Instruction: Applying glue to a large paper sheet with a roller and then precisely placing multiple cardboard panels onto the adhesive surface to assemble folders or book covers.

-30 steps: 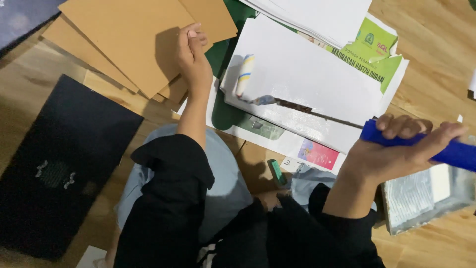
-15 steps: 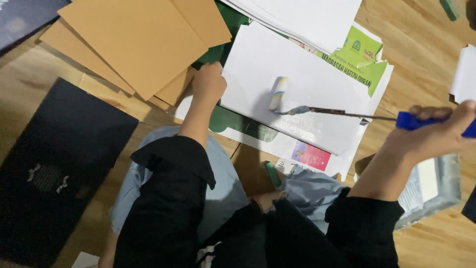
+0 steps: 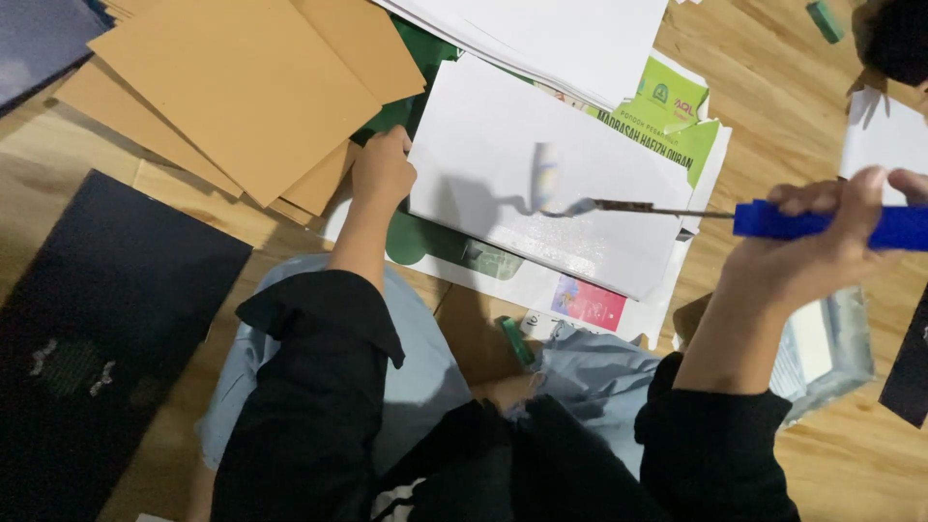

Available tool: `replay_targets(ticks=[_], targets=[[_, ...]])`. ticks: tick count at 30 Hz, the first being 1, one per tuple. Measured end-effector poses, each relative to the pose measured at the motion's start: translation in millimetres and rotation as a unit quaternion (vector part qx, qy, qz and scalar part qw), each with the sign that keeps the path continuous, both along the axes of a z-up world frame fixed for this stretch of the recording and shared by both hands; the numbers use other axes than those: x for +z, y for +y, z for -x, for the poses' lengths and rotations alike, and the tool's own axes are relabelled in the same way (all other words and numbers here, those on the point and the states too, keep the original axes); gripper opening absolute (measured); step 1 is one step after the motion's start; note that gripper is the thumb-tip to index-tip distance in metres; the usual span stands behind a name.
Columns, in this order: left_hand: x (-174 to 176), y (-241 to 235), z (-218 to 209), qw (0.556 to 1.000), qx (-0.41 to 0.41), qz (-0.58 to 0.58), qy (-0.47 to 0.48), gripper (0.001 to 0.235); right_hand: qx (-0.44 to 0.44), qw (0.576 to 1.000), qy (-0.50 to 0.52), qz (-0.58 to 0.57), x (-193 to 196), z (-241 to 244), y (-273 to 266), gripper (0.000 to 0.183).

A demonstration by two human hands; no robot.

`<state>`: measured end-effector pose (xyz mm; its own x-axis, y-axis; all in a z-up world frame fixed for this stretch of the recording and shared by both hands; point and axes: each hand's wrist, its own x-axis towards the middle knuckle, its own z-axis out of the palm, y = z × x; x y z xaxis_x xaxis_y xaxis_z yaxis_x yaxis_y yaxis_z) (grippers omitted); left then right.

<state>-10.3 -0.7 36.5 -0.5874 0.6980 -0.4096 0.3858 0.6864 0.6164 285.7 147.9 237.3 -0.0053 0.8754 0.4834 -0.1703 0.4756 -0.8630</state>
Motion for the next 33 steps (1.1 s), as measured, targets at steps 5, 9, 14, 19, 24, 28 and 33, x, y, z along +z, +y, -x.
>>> replay_targets(ticks=[5,9,14,19,24,28,33], targets=[[11,0,-3,1.000,0.003,-0.002,-0.005,0.020,0.185,0.969,-0.063,-0.151,-5,7,-62,0.021],[7,0,-2,1.000,0.005,0.009,-0.001,0.025,0.263,0.946,-0.045,-0.181,-5,27,-106,0.026],[1,-1,-3,1.000,0.001,-0.017,0.001,0.026,0.349,0.924,0.011,-0.154,-48,40,-98,0.021],[-6,-2,-3,0.998,0.017,-0.059,-0.024,0.026,0.399,0.885,-0.003,-0.239,-64,99,-55,0.019],[-5,-1,-1,0.999,0.003,-0.045,-0.019,0.023,0.418,0.876,-0.072,-0.230,-29,90,-93,0.018],[-32,7,-2,0.999,0.003,-0.040,0.028,0.020,0.412,0.870,-0.105,-0.250,-19,110,-110,0.018],[-120,8,-8,0.870,0.007,-0.289,0.400,0.016,0.418,0.859,-0.049,-0.291,-50,136,-69,0.019]])
